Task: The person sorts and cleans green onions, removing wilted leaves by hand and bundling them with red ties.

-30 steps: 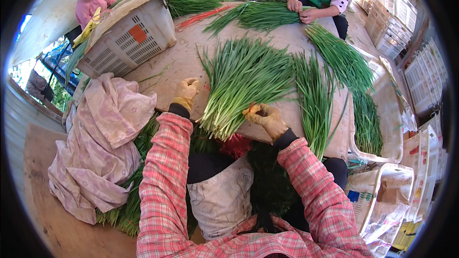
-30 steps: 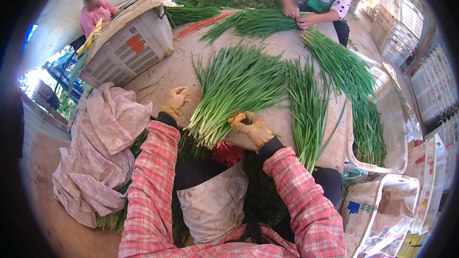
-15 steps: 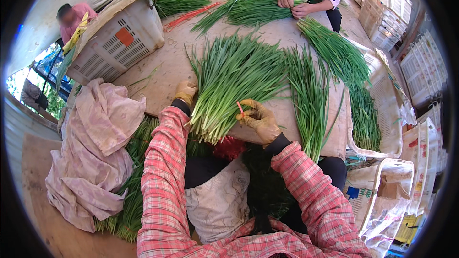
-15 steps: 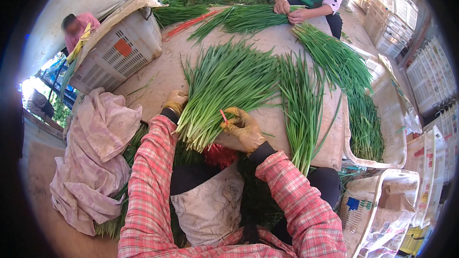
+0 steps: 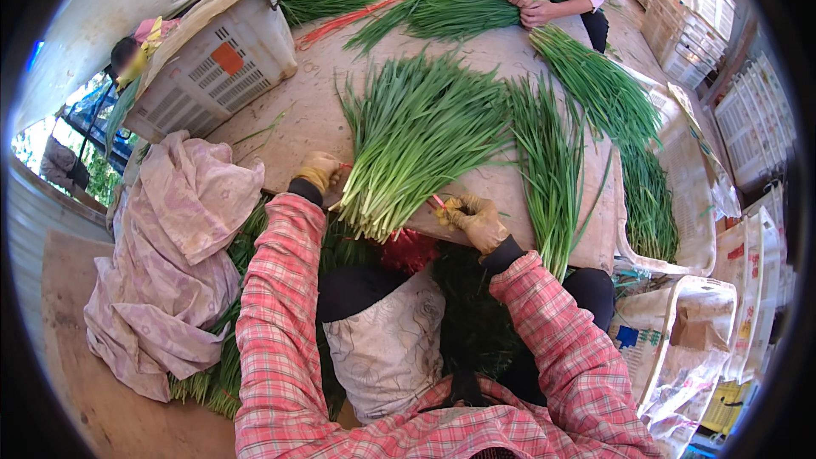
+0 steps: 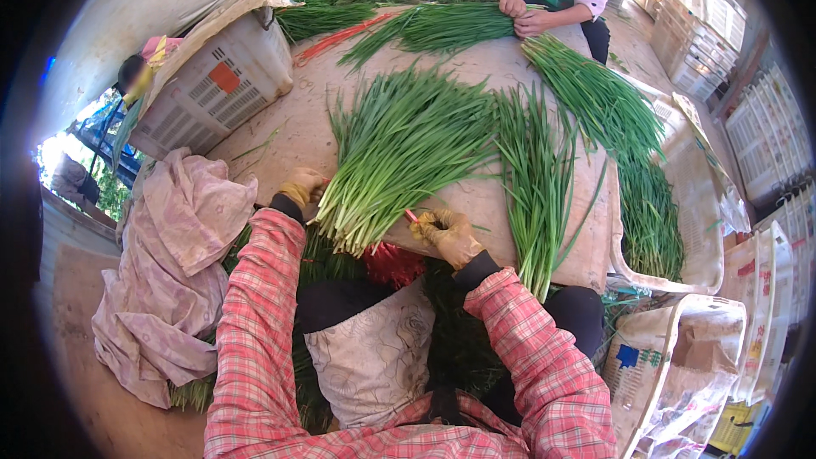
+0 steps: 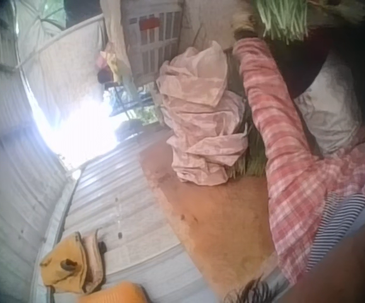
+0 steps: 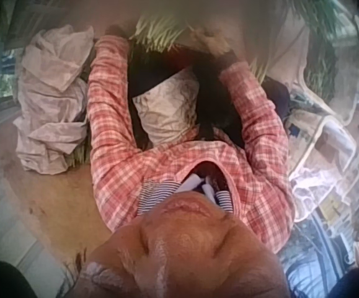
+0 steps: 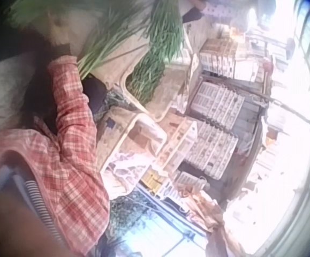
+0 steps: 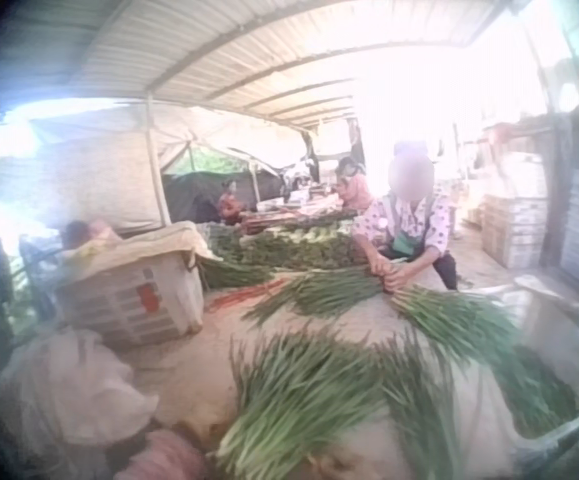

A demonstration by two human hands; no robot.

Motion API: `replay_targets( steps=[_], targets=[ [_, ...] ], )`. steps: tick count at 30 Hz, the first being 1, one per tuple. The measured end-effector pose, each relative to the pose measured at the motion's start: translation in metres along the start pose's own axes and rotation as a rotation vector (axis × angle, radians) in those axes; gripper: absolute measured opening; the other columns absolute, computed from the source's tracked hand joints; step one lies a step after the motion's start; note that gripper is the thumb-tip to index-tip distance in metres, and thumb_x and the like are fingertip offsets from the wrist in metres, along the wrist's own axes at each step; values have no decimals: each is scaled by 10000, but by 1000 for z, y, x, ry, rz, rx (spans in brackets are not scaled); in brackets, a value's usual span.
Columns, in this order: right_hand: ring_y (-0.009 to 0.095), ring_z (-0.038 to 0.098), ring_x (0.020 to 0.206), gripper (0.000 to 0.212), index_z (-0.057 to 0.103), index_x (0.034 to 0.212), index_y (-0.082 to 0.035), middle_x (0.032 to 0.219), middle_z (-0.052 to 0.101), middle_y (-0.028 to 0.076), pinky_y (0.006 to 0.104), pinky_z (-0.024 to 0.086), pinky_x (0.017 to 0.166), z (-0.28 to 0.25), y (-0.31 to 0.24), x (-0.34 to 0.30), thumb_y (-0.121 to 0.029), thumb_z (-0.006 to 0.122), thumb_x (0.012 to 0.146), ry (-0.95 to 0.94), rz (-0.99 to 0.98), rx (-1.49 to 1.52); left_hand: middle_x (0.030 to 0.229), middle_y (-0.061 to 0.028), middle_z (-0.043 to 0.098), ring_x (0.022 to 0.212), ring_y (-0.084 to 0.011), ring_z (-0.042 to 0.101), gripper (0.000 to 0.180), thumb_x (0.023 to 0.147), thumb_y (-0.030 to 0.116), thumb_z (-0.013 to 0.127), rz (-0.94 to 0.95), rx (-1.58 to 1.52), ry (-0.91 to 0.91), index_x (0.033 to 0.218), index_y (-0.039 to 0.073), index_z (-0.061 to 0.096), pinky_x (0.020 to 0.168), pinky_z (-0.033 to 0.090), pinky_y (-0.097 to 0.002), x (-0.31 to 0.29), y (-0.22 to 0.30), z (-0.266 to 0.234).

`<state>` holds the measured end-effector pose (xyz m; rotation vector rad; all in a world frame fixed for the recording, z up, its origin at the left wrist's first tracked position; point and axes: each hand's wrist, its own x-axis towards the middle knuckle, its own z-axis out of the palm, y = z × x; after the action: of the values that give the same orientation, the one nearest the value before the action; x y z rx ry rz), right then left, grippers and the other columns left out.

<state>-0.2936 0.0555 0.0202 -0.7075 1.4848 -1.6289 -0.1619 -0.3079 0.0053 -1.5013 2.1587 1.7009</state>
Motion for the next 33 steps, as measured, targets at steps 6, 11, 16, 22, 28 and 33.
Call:
replay_targets(
  steps=[6, 11, 16, 22, 28, 33],
  targets=[
    [118, 605, 775, 140, 613, 995, 41, 916, 660, 85, 234, 493, 693, 11, -14, 7, -29, 552, 889, -43, -49, 45, 729, -54, 623, 654, -187, 602, 148, 865, 174, 575, 2, -821, 79, 795, 48, 609, 612, 510, -335, -22, 4, 30],
    [143, 626, 826, 149, 601, 1011, 44, 946, 658, 87, 253, 503, 730, 30, -42, 24, -34, 550, 895, -55, -70, 73, 782, -82, 649, 679, -179, 600, 212, 891, 206, 542, 299, -35, 413, 821, 22, 620, 645, 501, -309, -38, 22, 62],
    [118, 607, 745, 115, 604, 969, 32, 841, 652, 64, 234, 475, 659, 34, -42, 31, -41, 563, 891, -47, -127, 67, 800, -66, 643, 647, -161, 593, 117, 821, 99, 656, 477, -997, 105, 888, 5, 636, 633, 512, -283, -102, 51, 110],
    [104, 568, 681, 105, 618, 927, 25, 802, 639, 54, 226, 453, 627, 29, -57, -5, -62, 582, 879, -137, -61, -47, 779, -15, 613, 663, -96, 563, 241, 879, 262, 630, 386, -726, -363, 898, 22, 617, 611, 482, -234, -176, 47, 118],
    [93, 520, 584, 101, 633, 794, 41, 682, 612, 41, 236, 436, 559, 35, -65, 1, -48, 587, 809, -154, -65, 2, 1012, -166, 575, 922, -233, 588, 747, 584, 610, 764, 779, 570, 21, 987, 4, 593, 786, 487, -360, -178, 47, 122],
    [98, 551, 606, 107, 629, 846, 56, 729, 634, 55, 236, 457, 577, 34, -73, 7, -44, 597, 827, -130, -79, 44, 1180, -230, 476, 1100, -311, 533, 988, 482, 578, 823, 383, 868, 171, 1182, -15, 456, 893, 457, -371, -217, 70, 159]
  ],
)
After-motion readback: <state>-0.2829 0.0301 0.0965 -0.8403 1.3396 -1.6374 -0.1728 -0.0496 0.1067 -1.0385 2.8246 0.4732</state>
